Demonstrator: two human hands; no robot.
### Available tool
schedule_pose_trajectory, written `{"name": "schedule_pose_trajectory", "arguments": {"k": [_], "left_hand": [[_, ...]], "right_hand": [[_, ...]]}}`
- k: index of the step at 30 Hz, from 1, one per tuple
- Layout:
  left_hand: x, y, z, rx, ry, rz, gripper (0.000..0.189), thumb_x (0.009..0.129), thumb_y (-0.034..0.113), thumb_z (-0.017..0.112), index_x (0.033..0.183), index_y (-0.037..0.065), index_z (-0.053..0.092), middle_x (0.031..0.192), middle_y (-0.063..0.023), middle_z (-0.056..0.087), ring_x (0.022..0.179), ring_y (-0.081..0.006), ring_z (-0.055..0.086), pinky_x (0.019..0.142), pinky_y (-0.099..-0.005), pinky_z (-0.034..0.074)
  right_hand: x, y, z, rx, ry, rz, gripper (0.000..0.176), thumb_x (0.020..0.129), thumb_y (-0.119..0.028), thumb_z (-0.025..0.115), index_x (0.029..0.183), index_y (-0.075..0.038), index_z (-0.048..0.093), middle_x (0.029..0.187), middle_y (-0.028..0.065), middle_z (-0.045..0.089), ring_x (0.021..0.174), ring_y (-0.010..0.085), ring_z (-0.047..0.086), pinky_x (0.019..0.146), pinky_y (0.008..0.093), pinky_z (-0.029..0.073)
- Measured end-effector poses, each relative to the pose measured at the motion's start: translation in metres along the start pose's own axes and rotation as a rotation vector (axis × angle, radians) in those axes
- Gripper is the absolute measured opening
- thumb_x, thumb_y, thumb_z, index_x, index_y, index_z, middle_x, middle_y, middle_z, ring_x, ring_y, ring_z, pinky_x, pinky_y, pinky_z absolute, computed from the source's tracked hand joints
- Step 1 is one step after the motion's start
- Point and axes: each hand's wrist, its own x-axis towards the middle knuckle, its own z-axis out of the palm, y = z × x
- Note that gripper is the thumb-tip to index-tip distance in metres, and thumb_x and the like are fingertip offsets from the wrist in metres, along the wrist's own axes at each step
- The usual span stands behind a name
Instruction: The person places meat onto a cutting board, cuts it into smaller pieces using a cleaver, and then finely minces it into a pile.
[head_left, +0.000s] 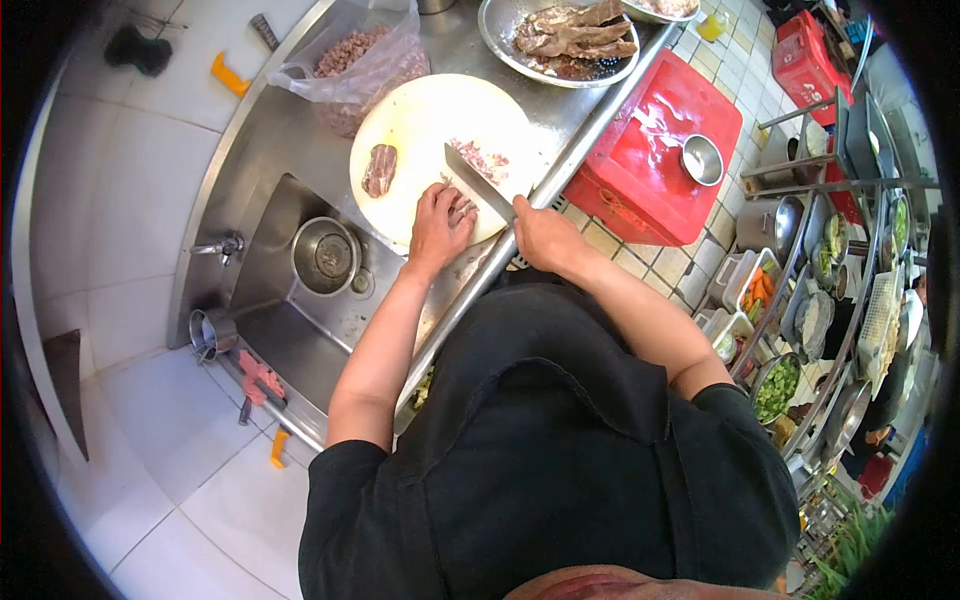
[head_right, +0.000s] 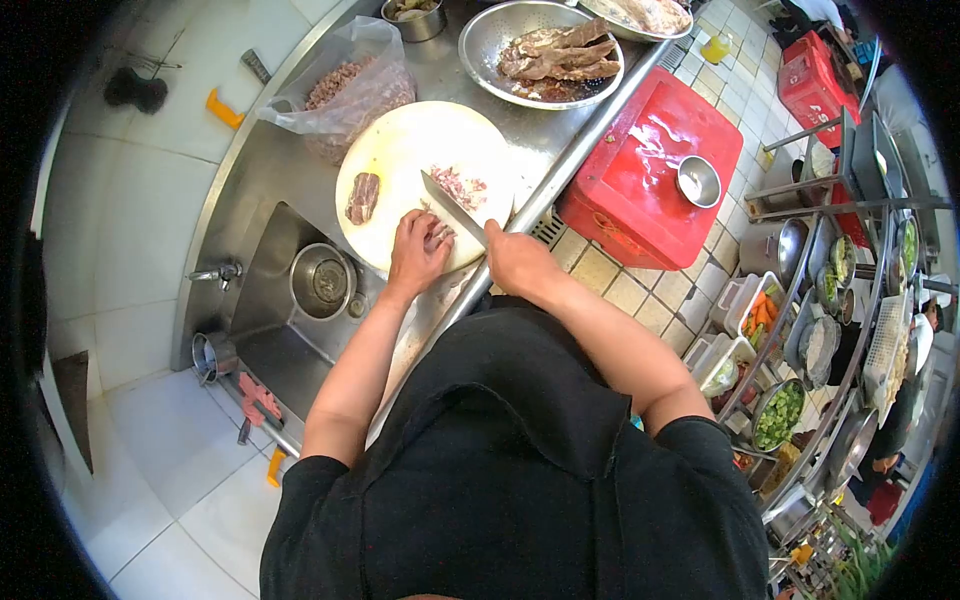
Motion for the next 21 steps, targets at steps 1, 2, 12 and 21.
{"name": "schedule_pose_trajectory", "arguments": {"k": [1, 2, 12, 21], "left_hand": [[0.001, -0.003, -0.001, 0.003, -0.001, 0.003, 0.039, 0.096, 0.022, 0.074, 0.127, 0.002, 0.061, 0.137, -0.0222, 0.056, 0.125, -0.0424, 0.055, 0.108, -0.0486, 0.048], [0.003, -0.007, -0.001, -0.001, 0.046, 0.027, 0.035, 0.097, 0.020, 0.071, 0.125, 0.002, 0.061, 0.135, -0.0221, 0.056, 0.123, -0.0421, 0.056, 0.106, -0.0487, 0.049], [0.012, -0.012, 0.011, 0.071, 0.123, -0.011, 0.022, 0.095, 0.013, 0.065, 0.112, 0.000, 0.065, 0.116, -0.0184, 0.066, 0.111, -0.0404, 0.061, 0.097, -0.0491, 0.051], [0.014, -0.012, 0.017, 0.110, 0.162, 0.006, 0.024, 0.092, 0.012, 0.065, 0.113, 0.001, 0.065, 0.114, -0.0169, 0.068, 0.110, -0.0394, 0.062, 0.098, -0.0485, 0.052]], "right_hand": [[-0.002, -0.001, -0.001, 0.003, 0.003, 0.000, 0.024, 0.103, -0.012, 0.048, 0.120, 0.004, 0.051, 0.088, 0.0310, 0.072, 0.089, 0.0504, 0.072, 0.082, 0.0616, 0.055], [-0.007, -0.006, -0.007, 0.007, 0.001, -0.017, 0.023, 0.103, -0.012, 0.048, 0.120, 0.004, 0.050, 0.088, 0.0312, 0.072, 0.089, 0.0505, 0.072, 0.081, 0.0616, 0.055], [-0.029, -0.019, -0.015, -0.019, -0.079, -0.033, 0.022, 0.101, -0.008, 0.044, 0.118, 0.004, 0.050, 0.089, 0.0334, 0.072, 0.091, 0.0511, 0.072, 0.082, 0.0609, 0.055], [0.020, -0.028, 0.009, -0.031, -0.077, 0.004, 0.022, 0.099, -0.004, 0.046, 0.117, 0.007, 0.051, 0.094, 0.0352, 0.072, 0.095, 0.0506, 0.073, 0.085, 0.0589, 0.057]]}}
